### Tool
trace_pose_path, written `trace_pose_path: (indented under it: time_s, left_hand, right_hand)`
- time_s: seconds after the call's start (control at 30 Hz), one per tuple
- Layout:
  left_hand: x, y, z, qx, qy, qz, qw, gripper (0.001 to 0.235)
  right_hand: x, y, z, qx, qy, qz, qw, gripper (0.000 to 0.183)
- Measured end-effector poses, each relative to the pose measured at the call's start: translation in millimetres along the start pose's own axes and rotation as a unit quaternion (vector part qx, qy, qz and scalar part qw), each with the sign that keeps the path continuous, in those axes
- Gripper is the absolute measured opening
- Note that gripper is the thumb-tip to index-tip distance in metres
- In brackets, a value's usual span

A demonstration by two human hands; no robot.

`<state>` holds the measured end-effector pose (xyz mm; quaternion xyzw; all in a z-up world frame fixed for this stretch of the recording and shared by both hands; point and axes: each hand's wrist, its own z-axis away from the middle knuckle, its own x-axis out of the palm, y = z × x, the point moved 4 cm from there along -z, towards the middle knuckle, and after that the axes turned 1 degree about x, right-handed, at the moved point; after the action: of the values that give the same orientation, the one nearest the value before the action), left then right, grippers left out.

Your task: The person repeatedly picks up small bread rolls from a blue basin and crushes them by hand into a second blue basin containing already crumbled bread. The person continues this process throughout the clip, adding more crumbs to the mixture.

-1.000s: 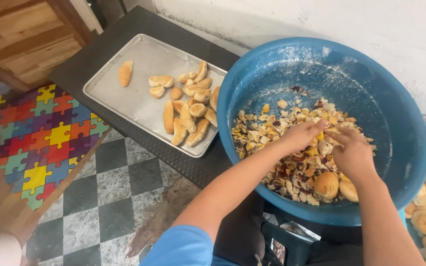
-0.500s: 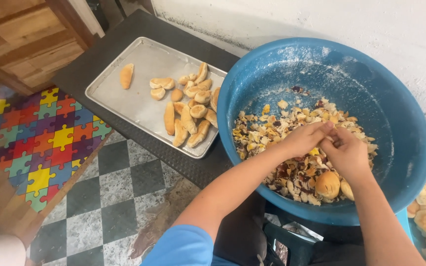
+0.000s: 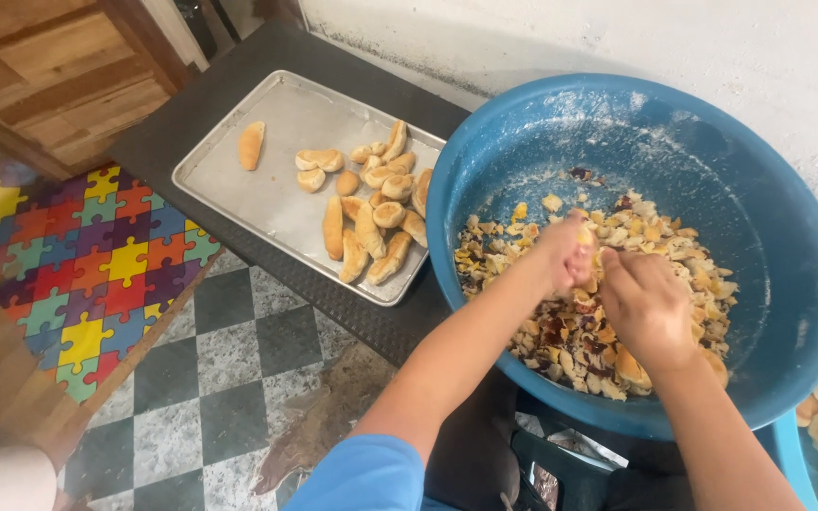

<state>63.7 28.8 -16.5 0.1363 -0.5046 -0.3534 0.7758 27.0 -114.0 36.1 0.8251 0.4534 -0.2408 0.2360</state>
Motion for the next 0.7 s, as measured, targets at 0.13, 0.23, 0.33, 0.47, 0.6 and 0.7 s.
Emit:
trace_pose_path:
  time_s: [0.13, 0.23, 0.33, 0.47, 0.6, 0.7]
  left_hand:
    - [0.3, 21.7, 17.3, 0.053, 0.143, -0.049, 0.987, 0.056]
    - [14.3, 10.3, 10.4, 0.098, 0.028, -0.177, 0.979, 0.043]
    - [24.9, 3.7, 19.1, 0.101, 0.011, -0.303, 0.948, 0.036]
    - [37.2, 1.0, 31.4, 0.142, -0.025, -0.445, 0.884, 0.030]
    - [50.0, -3.4, 57.7, 0.138, -0.060, -0.610, 0.778, 0.075]
    - [44.7, -3.7, 51.1, 0.170, -0.033, -0.578, 0.797, 0.053]
  right_hand:
    - [-26.8, 2.2, -28.9, 0.129, -0.076, -0.075, 0.986, 0.023]
    - [-11.7, 32.6, -13.0, 0.320, -0.307, -0.070, 0.893, 0.052]
    - [-33.6, 25.8, -34.4, 0.455, -0.374, -0.111, 0.800, 0.058]
    - [-28.5, 25.0, -27.7, 0.433, -0.444, -0.059, 0.782, 0.034]
    - [-15.3, 24.1, -6.6, 0.443, -0.404, -0.108, 0.793, 0.022]
    - [-23.0, 19.5, -16.1, 0.459, -0.401, -0.134, 0.781, 0.021]
